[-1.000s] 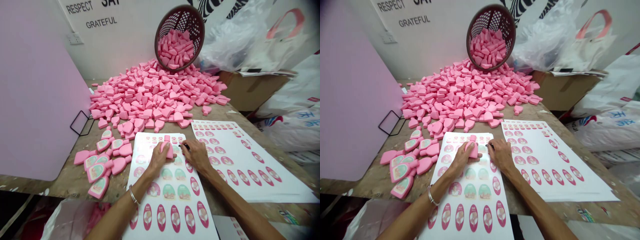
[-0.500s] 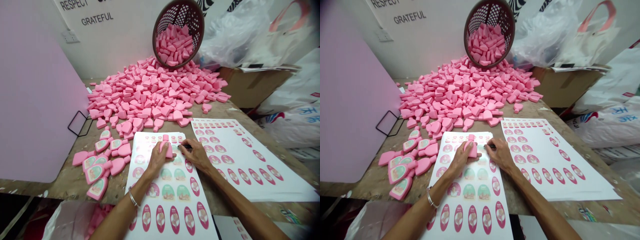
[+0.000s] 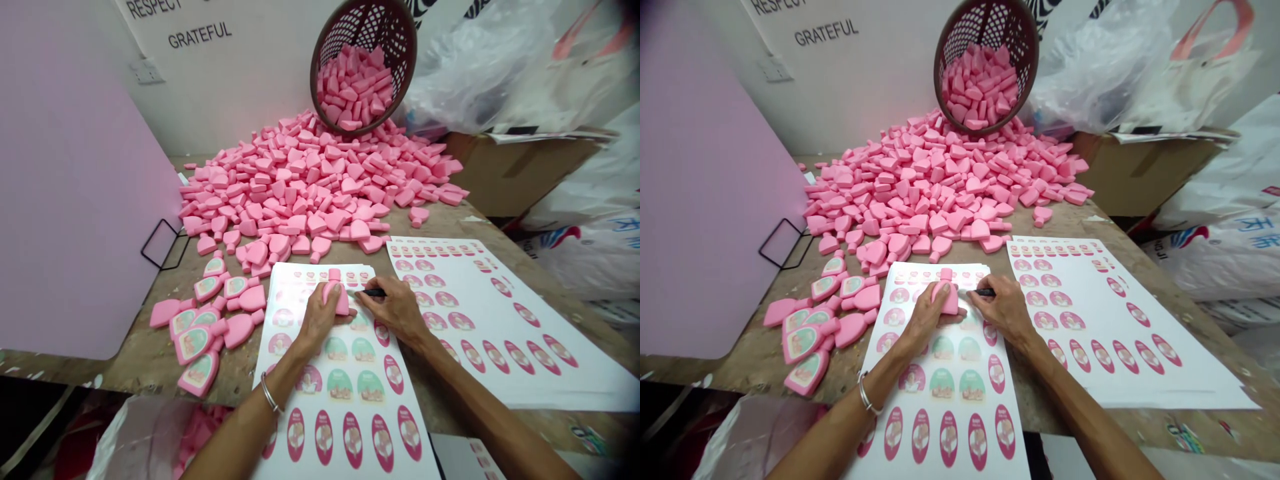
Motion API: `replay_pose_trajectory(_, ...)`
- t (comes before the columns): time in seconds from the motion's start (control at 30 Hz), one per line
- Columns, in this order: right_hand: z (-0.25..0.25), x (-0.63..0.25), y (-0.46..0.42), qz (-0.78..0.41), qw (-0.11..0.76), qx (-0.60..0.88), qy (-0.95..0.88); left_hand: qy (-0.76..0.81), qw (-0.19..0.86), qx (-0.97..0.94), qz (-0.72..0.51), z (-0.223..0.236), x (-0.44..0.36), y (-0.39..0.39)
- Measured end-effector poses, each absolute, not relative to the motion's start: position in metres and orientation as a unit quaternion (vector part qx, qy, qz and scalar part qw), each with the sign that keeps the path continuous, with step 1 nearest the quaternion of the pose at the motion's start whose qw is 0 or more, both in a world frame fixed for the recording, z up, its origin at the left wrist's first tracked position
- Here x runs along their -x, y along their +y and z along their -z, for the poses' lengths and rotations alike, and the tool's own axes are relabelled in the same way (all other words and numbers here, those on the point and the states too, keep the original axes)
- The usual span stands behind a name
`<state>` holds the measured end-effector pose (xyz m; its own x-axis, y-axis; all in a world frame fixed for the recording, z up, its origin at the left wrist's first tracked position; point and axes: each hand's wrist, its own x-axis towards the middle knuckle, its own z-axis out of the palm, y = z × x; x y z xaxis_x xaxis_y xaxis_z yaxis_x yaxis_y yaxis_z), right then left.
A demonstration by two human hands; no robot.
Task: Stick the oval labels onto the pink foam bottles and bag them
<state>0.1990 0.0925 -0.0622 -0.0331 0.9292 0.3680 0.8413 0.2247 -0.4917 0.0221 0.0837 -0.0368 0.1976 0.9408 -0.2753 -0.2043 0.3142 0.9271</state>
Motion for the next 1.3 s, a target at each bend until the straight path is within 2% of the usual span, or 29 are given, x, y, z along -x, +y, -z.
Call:
replay_pose_trajectory(0.17, 0.027, -0.201, 0.085, -0.252, 0.441, 0.625, -0.593, 0.439, 0.688, -0.362, -0.451, 0.033, -0.018, 0.082)
replay_pose_trajectory(0.33, 0.004, -0.179, 0.070, -0.329, 0.427, 0.594, -0.597, 0.379, 0.752, -0.273, -0.464, 0.017, -0.011, 0.073)
replay_pose_trajectory(0.6, -0.009, -0.153, 0.055, -0.299, 0.435, 0.557, -0.641, 0.345, 0.763, -0.282, -0.468, -0.006, -0.001, 0.056)
replay_pose_trajectory(1.3, -0.006, -0.150, 0.055, -0.207, 0.435, 0.540, -0.690, 0.322, 0.768, -0.274, -0.481, -0.001, 0.001, 0.054)
